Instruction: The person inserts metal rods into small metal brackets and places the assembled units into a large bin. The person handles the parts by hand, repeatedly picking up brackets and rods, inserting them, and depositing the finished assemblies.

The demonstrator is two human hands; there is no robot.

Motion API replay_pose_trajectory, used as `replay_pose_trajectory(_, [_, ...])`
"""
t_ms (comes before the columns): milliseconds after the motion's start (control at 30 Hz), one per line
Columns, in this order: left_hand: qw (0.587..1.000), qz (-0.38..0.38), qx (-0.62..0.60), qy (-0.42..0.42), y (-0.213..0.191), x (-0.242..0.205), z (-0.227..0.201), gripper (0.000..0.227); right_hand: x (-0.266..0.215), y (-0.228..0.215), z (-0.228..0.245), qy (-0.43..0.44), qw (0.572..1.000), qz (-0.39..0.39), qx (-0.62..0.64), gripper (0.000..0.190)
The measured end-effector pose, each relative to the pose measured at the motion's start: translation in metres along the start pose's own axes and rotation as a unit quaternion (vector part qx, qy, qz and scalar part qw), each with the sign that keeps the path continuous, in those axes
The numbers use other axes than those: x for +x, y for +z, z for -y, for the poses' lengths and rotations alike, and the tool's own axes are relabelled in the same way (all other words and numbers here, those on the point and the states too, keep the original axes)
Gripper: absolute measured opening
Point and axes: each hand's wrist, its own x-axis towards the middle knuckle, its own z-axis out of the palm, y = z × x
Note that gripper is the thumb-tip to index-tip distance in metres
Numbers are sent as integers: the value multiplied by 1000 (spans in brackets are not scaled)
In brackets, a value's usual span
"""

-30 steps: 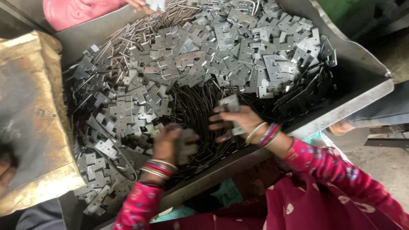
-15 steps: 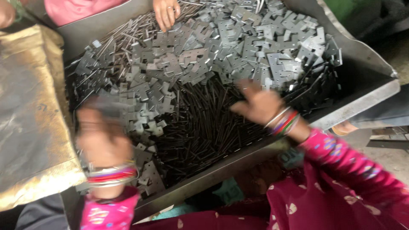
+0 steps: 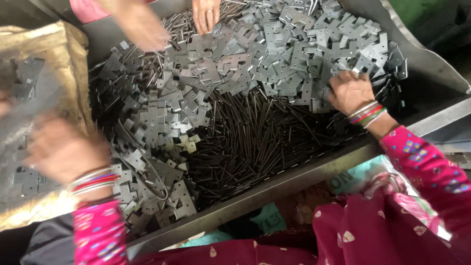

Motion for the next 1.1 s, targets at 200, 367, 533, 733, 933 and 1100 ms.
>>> replay_pose_trajectory(200, [922,238,-260,160,-50,-10,-114,45,-7,-63,33,48,936,-123,327,18])
replay_pose_trajectory(367, [941,225,-205,149,-50,-22,-138,47,-18,-86,30,204,567,-112,791,20])
replay_pose_trajectory(533, [938,176,-294,62,-47,-14,-139,21,-14,-81,10,270,194,-145,932,50])
replay_pose_trajectory(733, [839,296,-456,-30,-69,8,-114,25,-13,-43,32,250,424,127,861,65])
replay_pose_trajectory(933, [441,328,-820,-162,-104,10,-117,15,22,28,84,23,968,113,224,34])
replay_pose_trajectory(1100, [322,334,-872,-157,-105,7,-130,28,17,46,102,-39,973,199,108,19])
